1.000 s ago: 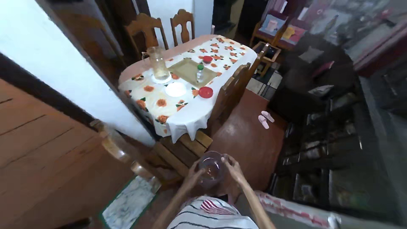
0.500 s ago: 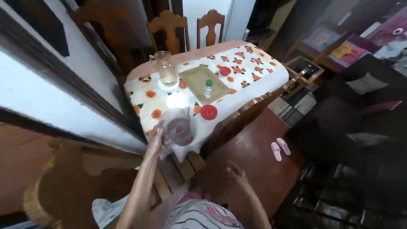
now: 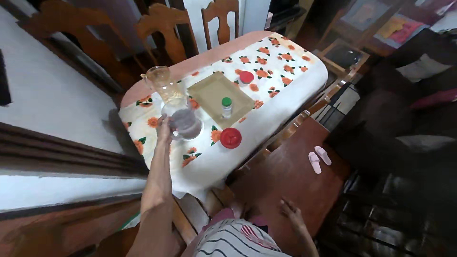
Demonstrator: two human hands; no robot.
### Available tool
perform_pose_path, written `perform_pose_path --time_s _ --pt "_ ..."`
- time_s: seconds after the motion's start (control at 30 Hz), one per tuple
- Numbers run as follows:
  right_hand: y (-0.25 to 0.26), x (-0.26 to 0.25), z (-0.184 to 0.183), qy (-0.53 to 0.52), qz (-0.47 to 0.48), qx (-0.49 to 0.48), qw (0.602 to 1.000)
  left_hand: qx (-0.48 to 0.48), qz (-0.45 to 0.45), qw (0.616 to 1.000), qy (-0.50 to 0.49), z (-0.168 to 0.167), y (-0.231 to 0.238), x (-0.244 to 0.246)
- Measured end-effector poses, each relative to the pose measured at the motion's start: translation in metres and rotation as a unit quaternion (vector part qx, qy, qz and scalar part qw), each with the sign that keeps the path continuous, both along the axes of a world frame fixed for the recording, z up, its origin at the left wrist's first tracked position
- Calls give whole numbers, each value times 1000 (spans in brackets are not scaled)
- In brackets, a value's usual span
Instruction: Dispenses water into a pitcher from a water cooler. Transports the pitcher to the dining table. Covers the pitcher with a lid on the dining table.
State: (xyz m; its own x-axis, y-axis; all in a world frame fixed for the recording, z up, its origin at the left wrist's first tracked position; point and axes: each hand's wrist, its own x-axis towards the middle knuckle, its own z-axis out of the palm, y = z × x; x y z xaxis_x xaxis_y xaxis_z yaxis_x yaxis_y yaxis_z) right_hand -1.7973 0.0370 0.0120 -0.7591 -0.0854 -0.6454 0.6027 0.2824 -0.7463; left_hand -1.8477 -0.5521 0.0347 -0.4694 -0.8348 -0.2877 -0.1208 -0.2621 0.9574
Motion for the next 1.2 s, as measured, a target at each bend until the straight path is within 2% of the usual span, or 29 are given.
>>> perform_pose_path --time_s 0.1,0.17,0.27,0.33,0.4,0.47,0.5,0.57,0.63,0.7,0.77,0.87,0.93,1.0,1.03,1.07,1.13,1.2 --pt "-9 -37 12 28 16 4 999 -59 -78 993 -60 -6 -27 6" --pt "-17 -67 22 68 50 16 996 -74 -107 989 -66 -10 -40 7" --pt "-31 -122 45 214 78 50 972 -101 -129 982 -94 -7 -48 -2" --pt "-41 -166 65 361 44 69 929 -177 -123 956 -198 10 -45 -3" --pt "-48 -214 90 504 24 65 861 -298 -35 904 -303 26 -17 2" --pt "-58 -262 115 592 45 21 804 -396 69 864 -304 22 28 -1" --pt "-67 -284 125 614 61 -10 787 -405 48 867 -285 16 58 -10" --pt "-87 -320 141 626 111 -58 770 -396 -123 870 -267 -18 126 -31" --pt "-111 -351 150 626 182 -68 755 -418 -294 821 -255 -68 171 -52" --pt "-137 -376 151 615 265 -68 740 -437 -375 776 -256 -104 196 -64" --pt "-162 -394 147 582 347 -59 733 -399 -420 765 -282 -113 206 -68" --pt "-196 -409 138 487 480 -32 729 -380 -401 784 -282 -102 204 -65" --pt "-218 -414 131 407 586 4 701 -406 -370 798 -248 -88 200 -56" --pt "-243 -411 118 330 664 6 671 -445 -333 807 -201 -59 198 -49" --pt "-254 -405 111 277 682 -3 677 -476 -309 805 -175 -41 198 -48" --pt "-263 -396 103 206 681 -14 703 -508 -288 798 -152 -24 200 -48" --pt "-274 -381 92 30 634 -46 771 -566 -262 771 -128 10 203 -53" --pt "-276 -369 86 -95 560 -108 816 -610 -255 740 -122 36 207 -57"
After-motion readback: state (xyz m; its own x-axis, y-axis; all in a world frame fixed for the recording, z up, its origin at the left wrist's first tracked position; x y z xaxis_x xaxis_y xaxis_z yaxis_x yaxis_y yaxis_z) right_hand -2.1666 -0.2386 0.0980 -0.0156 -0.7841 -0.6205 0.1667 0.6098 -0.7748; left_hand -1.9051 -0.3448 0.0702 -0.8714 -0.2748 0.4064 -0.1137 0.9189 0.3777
